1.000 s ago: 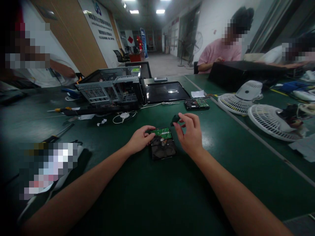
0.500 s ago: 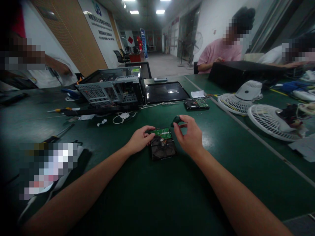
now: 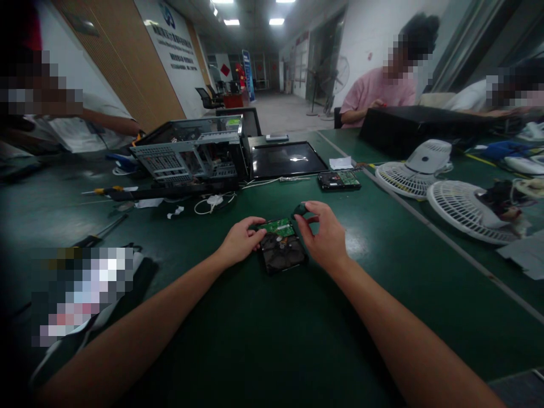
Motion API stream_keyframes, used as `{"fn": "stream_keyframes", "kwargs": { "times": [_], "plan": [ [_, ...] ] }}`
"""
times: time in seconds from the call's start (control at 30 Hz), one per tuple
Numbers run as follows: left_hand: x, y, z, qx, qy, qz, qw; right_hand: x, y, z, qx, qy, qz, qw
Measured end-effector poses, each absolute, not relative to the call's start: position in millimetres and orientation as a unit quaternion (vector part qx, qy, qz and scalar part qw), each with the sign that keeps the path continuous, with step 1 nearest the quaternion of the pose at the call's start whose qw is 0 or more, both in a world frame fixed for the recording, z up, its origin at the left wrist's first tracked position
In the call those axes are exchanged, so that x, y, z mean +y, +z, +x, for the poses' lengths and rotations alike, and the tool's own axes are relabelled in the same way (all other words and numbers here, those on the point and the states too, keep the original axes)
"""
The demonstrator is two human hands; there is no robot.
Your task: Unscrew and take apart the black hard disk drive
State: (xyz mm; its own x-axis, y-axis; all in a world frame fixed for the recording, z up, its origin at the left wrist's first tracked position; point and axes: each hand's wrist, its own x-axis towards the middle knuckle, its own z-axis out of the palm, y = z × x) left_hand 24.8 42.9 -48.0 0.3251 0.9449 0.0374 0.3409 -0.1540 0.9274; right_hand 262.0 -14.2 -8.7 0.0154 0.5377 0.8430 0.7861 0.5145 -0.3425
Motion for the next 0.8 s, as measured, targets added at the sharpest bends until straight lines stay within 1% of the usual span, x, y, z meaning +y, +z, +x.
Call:
{"fn": "stream_keyframes", "kwargs": {
  "times": [0.33, 0.5, 0.8],
  "plan": [
    [42, -50, 26, 0.487, 0.365, 0.665, 0.434, -14, -5, 263, -0.676, -0.069, -0.537, 0.5],
    [43, -50, 27, 0.499, 0.37, 0.658, 0.425, -4, 15, 268, -0.739, -0.066, -0.513, 0.433],
    [45, -49, 26, 0.503, 0.375, 0.672, 0.394, 31, 78, 264, -0.796, -0.016, -0.516, 0.317]
  ]
}}
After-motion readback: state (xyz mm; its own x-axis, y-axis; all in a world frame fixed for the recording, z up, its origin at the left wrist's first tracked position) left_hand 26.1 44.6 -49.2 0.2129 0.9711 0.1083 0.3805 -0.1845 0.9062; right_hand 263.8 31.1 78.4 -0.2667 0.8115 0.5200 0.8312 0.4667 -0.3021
